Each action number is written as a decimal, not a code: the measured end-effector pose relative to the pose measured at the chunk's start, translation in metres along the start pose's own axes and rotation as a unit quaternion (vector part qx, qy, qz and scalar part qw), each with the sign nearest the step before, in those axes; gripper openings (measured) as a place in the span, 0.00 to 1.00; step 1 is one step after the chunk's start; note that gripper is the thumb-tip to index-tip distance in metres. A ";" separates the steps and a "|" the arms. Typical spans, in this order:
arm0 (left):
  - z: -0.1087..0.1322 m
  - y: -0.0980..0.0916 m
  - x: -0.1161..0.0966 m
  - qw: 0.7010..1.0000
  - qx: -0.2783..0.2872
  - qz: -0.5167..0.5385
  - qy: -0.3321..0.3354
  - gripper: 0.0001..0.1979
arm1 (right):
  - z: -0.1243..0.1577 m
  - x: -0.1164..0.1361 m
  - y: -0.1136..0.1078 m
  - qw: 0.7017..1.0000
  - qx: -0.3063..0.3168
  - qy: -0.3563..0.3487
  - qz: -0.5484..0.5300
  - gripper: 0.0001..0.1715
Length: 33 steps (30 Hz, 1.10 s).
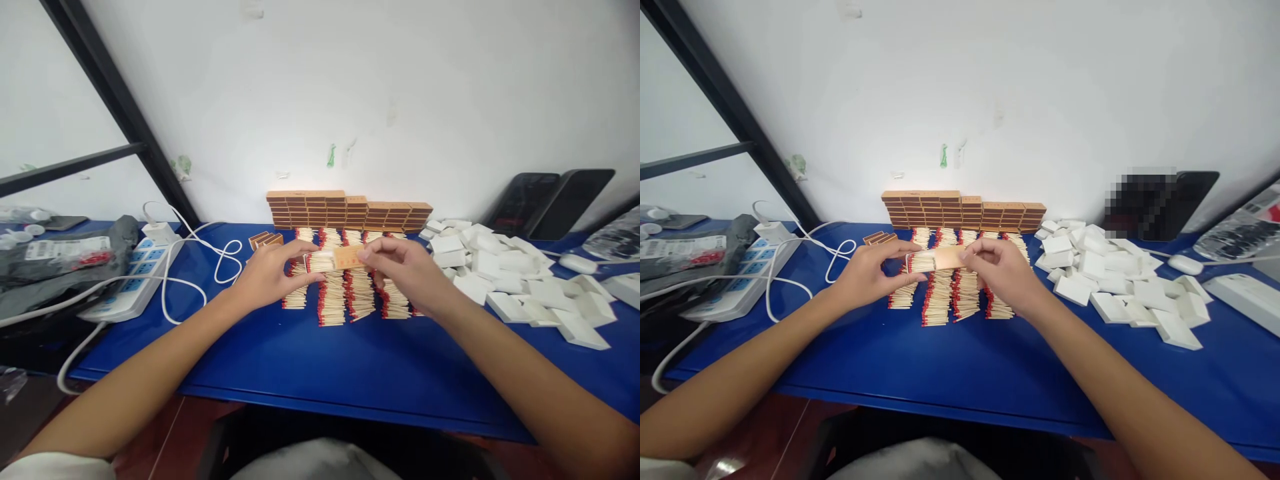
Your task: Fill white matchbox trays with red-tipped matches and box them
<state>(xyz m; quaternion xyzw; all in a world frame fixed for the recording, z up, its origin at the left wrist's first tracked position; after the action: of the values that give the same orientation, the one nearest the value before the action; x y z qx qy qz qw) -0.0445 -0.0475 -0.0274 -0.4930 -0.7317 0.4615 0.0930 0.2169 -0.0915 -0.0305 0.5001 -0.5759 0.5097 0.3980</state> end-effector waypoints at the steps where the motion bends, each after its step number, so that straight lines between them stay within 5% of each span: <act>1: -0.001 -0.002 0.002 1.000 -0.005 -0.007 0.001 0.26 | -0.002 0.001 -0.009 1.000 -0.025 -0.002 0.001 0.27; 8: -0.003 -0.006 0.015 0.997 -0.018 -0.072 0.017 0.25 | -0.023 0.000 -0.086 0.959 -0.272 -0.001 0.078 0.20; 13: -0.001 -0.007 0.014 0.993 -0.025 -0.108 0.039 0.25 | -0.065 0.001 -0.117 0.944 -0.292 0.037 0.148 0.16; 20: -0.001 -0.010 0.015 0.995 -0.025 -0.081 0.052 0.22 | -0.122 0.001 -0.094 0.958 -0.225 0.043 0.171 0.13; 33: 0.002 -0.007 0.016 0.993 -0.015 -0.078 0.082 0.21 | -0.158 -0.007 -0.054 0.953 -0.178 0.007 0.246 0.13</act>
<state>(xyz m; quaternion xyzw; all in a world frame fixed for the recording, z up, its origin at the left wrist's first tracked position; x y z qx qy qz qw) -0.0577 -0.0362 -0.0282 -0.4717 -0.7648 0.4000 0.1808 0.2637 0.0661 -0.0016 0.2601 -0.7598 0.4844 0.3469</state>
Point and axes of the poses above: each hand's wrist, its own z-axis away from the middle knuckle, its own y-axis out of the palm, x = y × z, the point moved 2 cm from there along -z, towards the middle knuckle, and after that the axes turned 1 degree about x, right-handed, at the moved point
